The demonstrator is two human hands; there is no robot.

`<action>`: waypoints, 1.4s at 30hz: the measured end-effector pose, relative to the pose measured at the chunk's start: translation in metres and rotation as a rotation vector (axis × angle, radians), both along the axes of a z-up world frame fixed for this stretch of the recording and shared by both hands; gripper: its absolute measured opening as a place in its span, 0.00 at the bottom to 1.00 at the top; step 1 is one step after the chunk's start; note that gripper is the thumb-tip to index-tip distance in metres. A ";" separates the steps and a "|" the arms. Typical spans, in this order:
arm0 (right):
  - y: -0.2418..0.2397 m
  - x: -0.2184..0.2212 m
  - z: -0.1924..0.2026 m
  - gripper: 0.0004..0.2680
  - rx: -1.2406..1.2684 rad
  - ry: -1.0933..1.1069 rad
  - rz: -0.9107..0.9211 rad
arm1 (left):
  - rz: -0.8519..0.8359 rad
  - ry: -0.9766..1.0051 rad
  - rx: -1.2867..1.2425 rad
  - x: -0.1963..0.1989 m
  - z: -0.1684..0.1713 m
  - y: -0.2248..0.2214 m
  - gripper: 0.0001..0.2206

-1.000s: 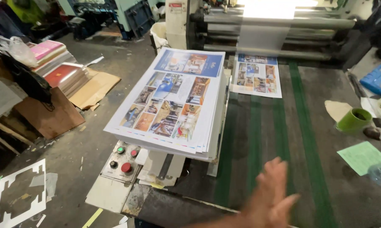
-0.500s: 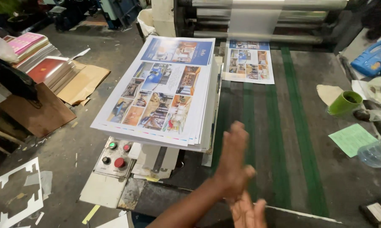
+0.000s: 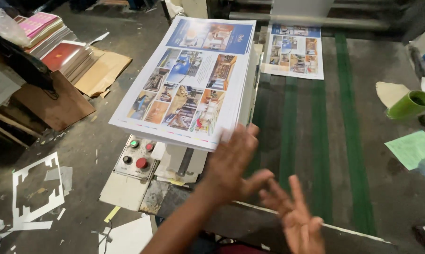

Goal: Manually organizing and stacking printed brochure sheets from a production line.

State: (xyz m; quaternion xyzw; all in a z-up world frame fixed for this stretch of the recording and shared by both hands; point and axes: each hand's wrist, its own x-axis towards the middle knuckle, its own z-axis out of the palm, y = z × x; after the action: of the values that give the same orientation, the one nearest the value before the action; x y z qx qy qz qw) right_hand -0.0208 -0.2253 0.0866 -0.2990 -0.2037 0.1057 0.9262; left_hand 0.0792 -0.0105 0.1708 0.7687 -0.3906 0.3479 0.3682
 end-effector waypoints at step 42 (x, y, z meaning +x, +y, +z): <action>-0.187 0.003 -0.166 0.12 -0.491 0.683 -0.783 | 1.004 0.031 -0.441 0.003 -0.093 0.226 0.06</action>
State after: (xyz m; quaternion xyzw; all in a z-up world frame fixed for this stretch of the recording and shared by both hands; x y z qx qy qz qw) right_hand -0.0178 -0.4127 -0.0797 -0.5073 0.2633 -0.1106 0.8131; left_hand 0.0824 0.2158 0.0778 0.7702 0.1120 0.5431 0.3150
